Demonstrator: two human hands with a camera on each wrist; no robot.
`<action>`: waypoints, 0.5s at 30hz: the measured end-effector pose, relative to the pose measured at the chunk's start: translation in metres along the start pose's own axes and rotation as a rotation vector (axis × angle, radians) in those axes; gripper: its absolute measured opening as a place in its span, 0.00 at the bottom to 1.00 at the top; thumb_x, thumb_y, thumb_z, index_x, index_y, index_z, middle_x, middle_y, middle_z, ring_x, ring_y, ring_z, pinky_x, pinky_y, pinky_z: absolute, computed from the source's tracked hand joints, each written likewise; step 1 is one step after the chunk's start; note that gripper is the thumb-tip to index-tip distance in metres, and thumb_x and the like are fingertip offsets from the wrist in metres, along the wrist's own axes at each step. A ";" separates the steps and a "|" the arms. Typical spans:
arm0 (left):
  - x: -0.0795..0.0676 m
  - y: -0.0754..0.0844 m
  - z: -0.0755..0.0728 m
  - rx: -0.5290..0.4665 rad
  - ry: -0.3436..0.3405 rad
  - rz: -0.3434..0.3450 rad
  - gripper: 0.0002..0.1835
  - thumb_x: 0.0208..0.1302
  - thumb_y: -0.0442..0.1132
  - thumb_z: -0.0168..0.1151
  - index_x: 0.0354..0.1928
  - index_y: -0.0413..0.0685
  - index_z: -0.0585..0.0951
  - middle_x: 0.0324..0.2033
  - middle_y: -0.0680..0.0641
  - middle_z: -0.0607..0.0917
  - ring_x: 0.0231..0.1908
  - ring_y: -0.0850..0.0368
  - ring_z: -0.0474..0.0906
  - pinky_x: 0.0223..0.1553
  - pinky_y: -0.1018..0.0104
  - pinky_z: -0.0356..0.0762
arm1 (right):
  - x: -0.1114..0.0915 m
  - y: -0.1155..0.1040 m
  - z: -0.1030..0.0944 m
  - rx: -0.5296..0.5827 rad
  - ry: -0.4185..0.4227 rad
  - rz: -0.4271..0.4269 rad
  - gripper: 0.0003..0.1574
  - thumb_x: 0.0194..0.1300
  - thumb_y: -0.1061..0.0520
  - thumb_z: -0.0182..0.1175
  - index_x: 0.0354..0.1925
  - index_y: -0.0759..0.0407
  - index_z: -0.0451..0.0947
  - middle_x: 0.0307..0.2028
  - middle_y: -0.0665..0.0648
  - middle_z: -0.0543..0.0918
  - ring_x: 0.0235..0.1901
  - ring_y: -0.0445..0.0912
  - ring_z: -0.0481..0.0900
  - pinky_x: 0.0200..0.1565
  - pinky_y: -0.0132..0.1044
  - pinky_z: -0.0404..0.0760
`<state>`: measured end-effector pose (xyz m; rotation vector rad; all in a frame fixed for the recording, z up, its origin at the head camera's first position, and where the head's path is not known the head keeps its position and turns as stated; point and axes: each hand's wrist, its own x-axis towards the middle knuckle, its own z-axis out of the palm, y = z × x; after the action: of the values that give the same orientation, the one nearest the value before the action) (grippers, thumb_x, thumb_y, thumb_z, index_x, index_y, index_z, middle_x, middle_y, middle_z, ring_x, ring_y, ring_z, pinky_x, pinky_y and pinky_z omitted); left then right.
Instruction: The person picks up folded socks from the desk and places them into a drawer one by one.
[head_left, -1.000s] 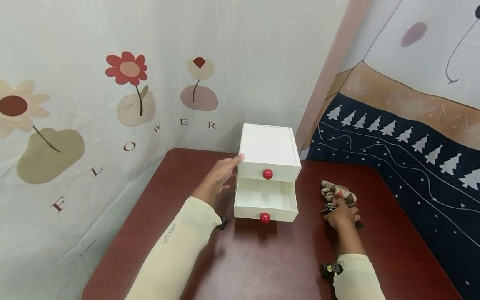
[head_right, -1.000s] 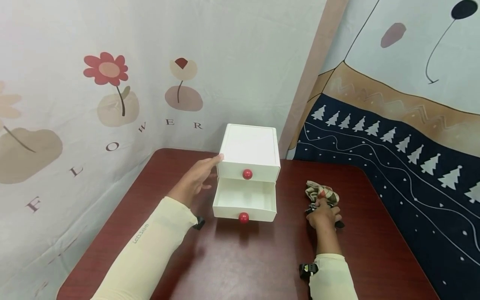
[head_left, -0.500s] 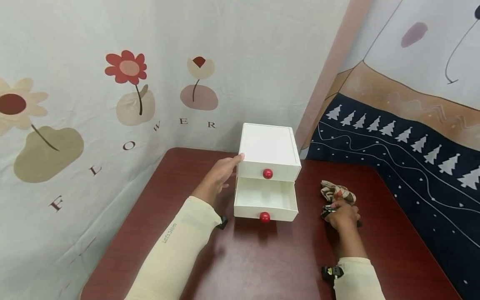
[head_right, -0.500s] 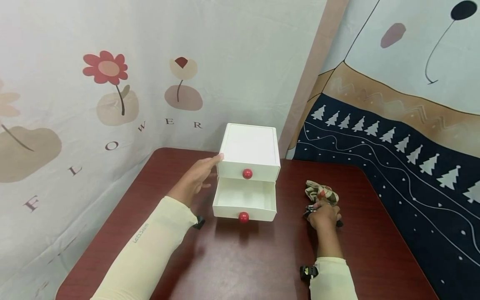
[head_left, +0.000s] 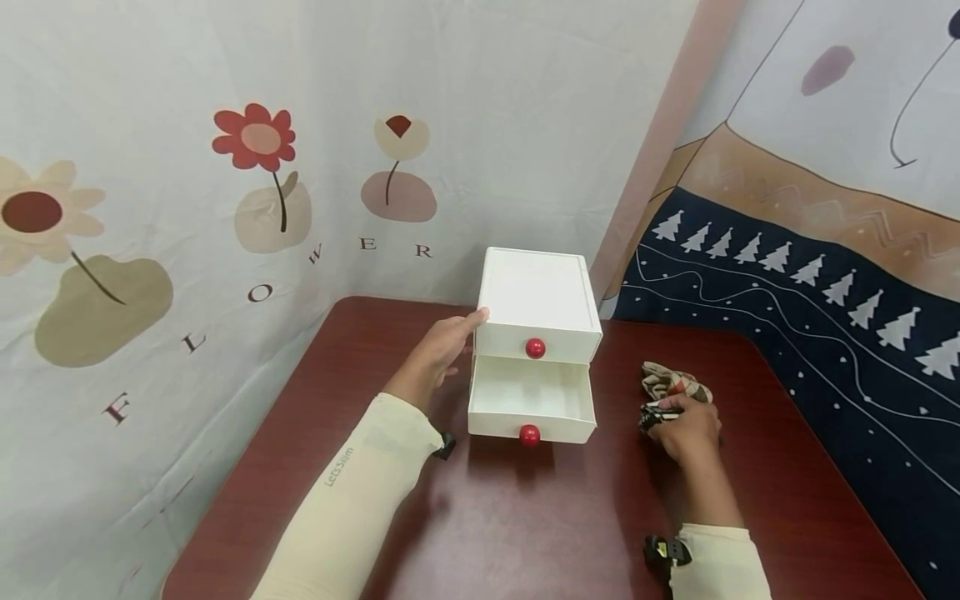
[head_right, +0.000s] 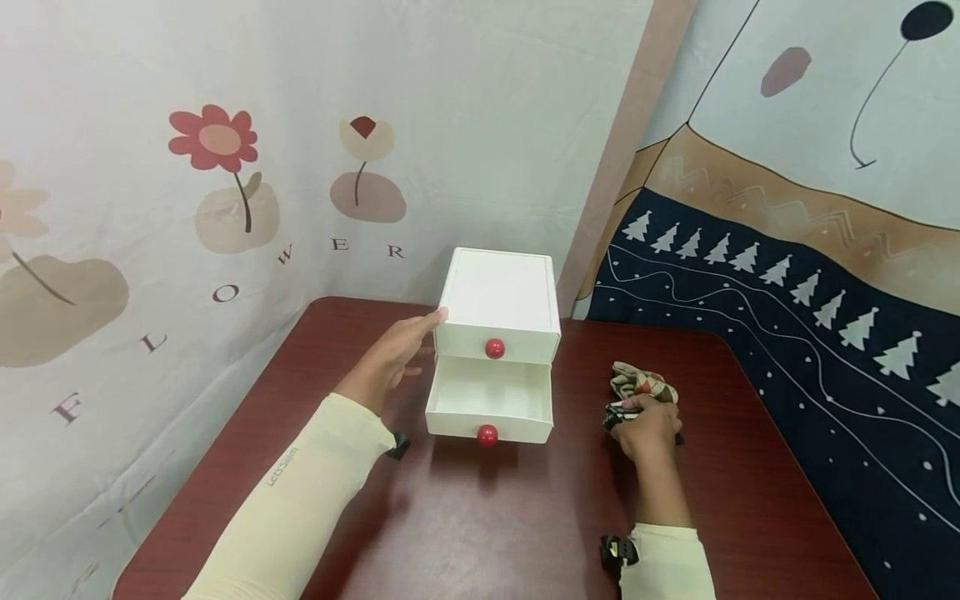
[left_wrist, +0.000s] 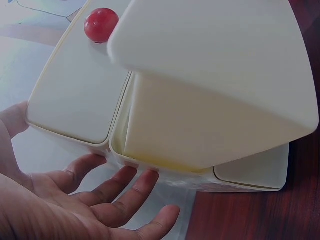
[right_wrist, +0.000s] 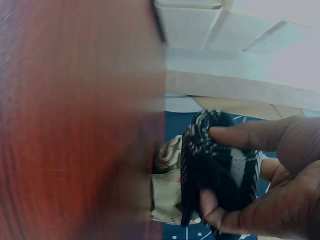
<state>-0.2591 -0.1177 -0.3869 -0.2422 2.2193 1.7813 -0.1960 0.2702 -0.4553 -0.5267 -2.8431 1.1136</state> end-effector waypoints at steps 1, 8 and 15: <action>0.000 0.000 0.000 -0.001 0.001 0.000 0.41 0.77 0.72 0.56 0.79 0.55 0.72 0.81 0.44 0.70 0.80 0.39 0.68 0.79 0.28 0.62 | -0.001 -0.001 -0.001 0.002 0.009 -0.027 0.33 0.49 0.65 0.78 0.56 0.66 0.83 0.68 0.83 0.67 0.67 0.79 0.67 0.67 0.70 0.71; -0.002 0.000 0.000 -0.002 0.004 -0.001 0.41 0.76 0.72 0.56 0.79 0.54 0.72 0.81 0.44 0.70 0.80 0.39 0.69 0.79 0.28 0.62 | -0.008 -0.010 -0.010 0.028 0.005 -0.130 0.33 0.51 0.65 0.79 0.56 0.69 0.83 0.67 0.81 0.72 0.68 0.73 0.70 0.71 0.65 0.71; -0.001 -0.001 0.000 0.000 0.004 0.000 0.41 0.76 0.72 0.56 0.80 0.55 0.71 0.81 0.45 0.70 0.81 0.38 0.68 0.79 0.28 0.63 | -0.021 -0.023 -0.018 0.060 -0.006 -0.169 0.32 0.56 0.64 0.78 0.59 0.69 0.81 0.73 0.79 0.67 0.73 0.73 0.66 0.73 0.65 0.68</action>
<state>-0.2578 -0.1176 -0.3871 -0.2463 2.2213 1.7827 -0.1802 0.2597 -0.4249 -0.2730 -2.7869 1.1663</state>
